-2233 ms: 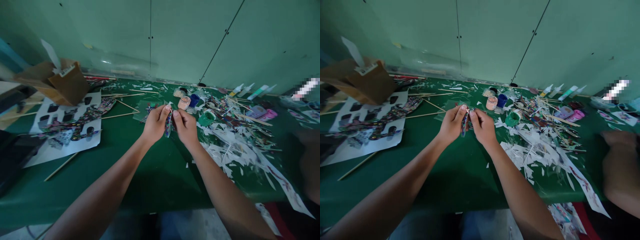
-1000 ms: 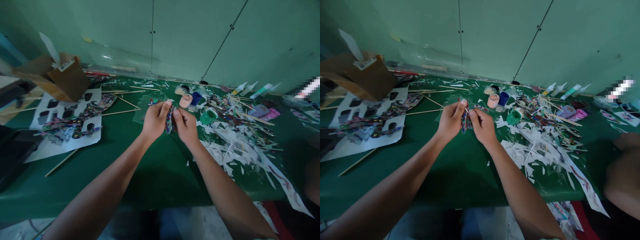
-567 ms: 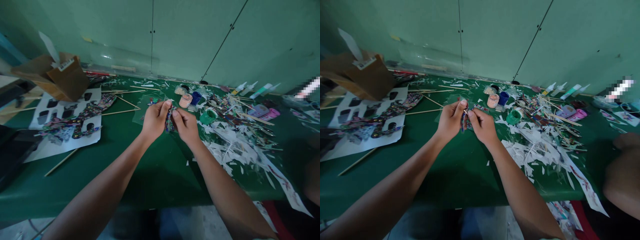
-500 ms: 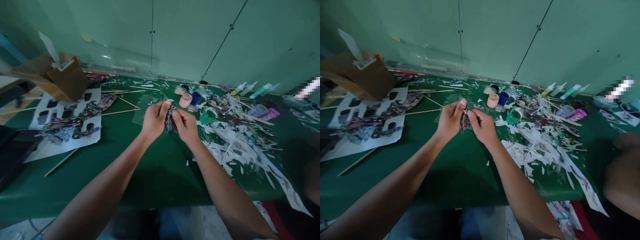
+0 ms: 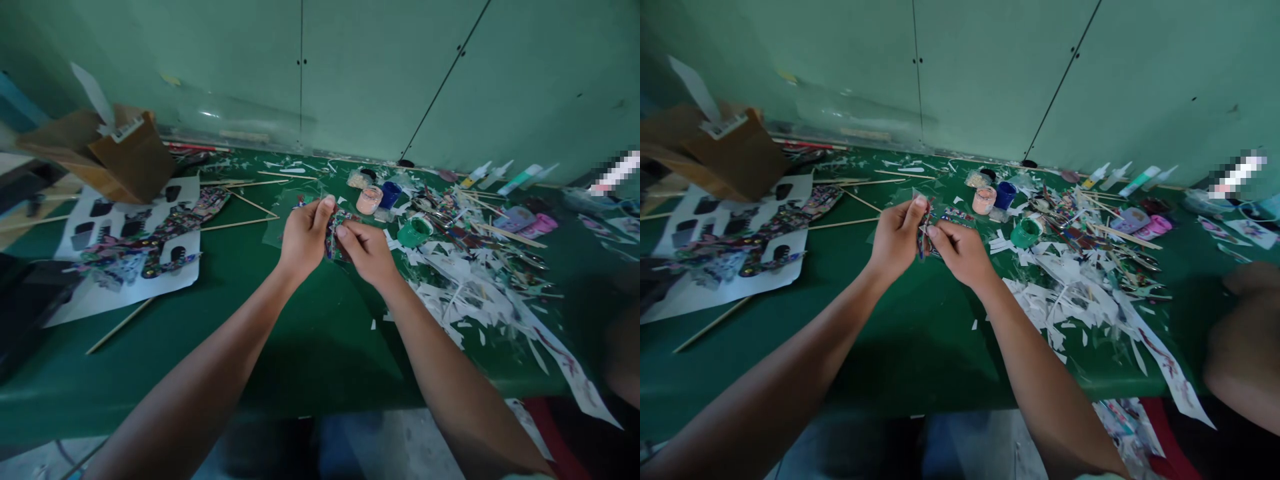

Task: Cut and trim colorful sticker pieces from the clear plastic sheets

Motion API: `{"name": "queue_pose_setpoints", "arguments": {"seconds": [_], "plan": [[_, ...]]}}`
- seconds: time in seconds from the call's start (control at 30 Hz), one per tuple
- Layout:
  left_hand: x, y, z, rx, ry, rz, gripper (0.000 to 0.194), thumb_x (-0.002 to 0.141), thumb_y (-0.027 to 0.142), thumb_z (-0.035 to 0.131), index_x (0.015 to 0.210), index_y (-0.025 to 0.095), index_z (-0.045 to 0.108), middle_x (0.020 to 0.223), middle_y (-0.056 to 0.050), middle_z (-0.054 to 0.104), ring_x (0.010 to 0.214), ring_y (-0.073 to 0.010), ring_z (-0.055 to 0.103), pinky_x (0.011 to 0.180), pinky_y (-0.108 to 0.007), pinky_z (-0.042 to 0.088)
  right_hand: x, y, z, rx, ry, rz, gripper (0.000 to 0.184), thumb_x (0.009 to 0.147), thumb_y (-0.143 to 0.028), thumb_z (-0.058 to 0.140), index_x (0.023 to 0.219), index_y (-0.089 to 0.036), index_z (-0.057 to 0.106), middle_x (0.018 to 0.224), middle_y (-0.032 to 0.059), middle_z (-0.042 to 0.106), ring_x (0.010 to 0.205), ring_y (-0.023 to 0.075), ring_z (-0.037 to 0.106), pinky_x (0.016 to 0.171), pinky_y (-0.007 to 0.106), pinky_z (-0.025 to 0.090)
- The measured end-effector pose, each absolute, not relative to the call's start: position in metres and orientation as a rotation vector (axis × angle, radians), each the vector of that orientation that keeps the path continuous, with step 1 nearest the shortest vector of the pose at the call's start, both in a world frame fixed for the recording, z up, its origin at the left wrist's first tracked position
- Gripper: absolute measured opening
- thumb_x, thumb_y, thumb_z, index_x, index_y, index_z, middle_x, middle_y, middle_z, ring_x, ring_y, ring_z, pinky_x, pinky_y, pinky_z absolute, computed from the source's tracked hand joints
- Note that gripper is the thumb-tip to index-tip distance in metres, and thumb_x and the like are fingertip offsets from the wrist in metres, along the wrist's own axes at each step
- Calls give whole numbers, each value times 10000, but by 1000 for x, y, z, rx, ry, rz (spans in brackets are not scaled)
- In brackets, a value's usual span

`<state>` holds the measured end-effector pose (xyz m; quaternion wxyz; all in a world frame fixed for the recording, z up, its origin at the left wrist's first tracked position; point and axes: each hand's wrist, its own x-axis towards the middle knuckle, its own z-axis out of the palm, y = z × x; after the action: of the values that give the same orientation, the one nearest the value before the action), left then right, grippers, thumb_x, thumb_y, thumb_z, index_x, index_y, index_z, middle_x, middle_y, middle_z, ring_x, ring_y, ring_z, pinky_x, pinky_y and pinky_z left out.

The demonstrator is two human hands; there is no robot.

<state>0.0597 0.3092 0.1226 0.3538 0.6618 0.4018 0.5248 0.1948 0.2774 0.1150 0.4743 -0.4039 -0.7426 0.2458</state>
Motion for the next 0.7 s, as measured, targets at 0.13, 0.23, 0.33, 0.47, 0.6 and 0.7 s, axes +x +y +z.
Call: {"name": "queue_pose_setpoints", "arguments": {"seconds": [0.13, 0.23, 0.33, 0.47, 0.6, 0.7], "plan": [[59, 310, 122, 1696, 1058, 1349, 488, 898, 569, 430, 578, 202, 460, 457, 23, 459, 442, -105, 429, 411, -266, 252, 196, 277, 116, -1011, -1833, 623, 413, 969, -394, 424, 613, -191, 474, 541, -47, 414, 501, 85, 373, 519, 255, 277], [59, 311, 119, 1667, 1042, 1353, 483, 894, 568, 439, 576, 204, 459, 459, 23, 459, 440, -106, 429, 411, -267, 256, 198, 277, 115, -1015, -1854, 626, 406, 965, -396, 430, 612, -196, 441, 538, -50, 399, 498, 84, 376, 512, 253, 274], [60, 313, 117, 1638, 1014, 1355, 485, 893, 572, 435, 578, 205, 470, 456, 23, 456, 433, -105, 422, 410, -267, 255, 201, 278, 115, -1025, -1888, 619, 405, 965, -402, 425, 614, -200, 419, 542, -51, 384, 500, 86, 365, 513, 254, 271], [60, 313, 117, 1630, 1031, 1367, 485, 889, 567, 451, 568, 203, 472, 453, 25, 445, 430, -103, 410, 406, -269, 245, 203, 278, 116, -1056, -1929, 610, 405, 966, -403, 417, 614, -204, 394, 544, -50, 363, 506, 89, 359, 517, 254, 268], [60, 314, 116, 1622, 1062, 1379, 489, 886, 558, 465, 552, 201, 451, 449, 29, 418, 428, -100, 396, 406, -271, 231, 203, 278, 116, -1031, -1950, 642, 409, 965, -397, 422, 606, -204, 397, 544, -50, 369, 505, 88, 359, 511, 251, 264], [60, 315, 114, 1602, 1072, 1372, 483, 886, 558, 465, 561, 200, 469, 442, 30, 415, 420, -101, 397, 403, -270, 224, 203, 278, 116, -995, -1958, 674, 403, 965, -389, 428, 609, -200, 421, 552, -50, 402, 505, 84, 372, 509, 249, 267]]}}
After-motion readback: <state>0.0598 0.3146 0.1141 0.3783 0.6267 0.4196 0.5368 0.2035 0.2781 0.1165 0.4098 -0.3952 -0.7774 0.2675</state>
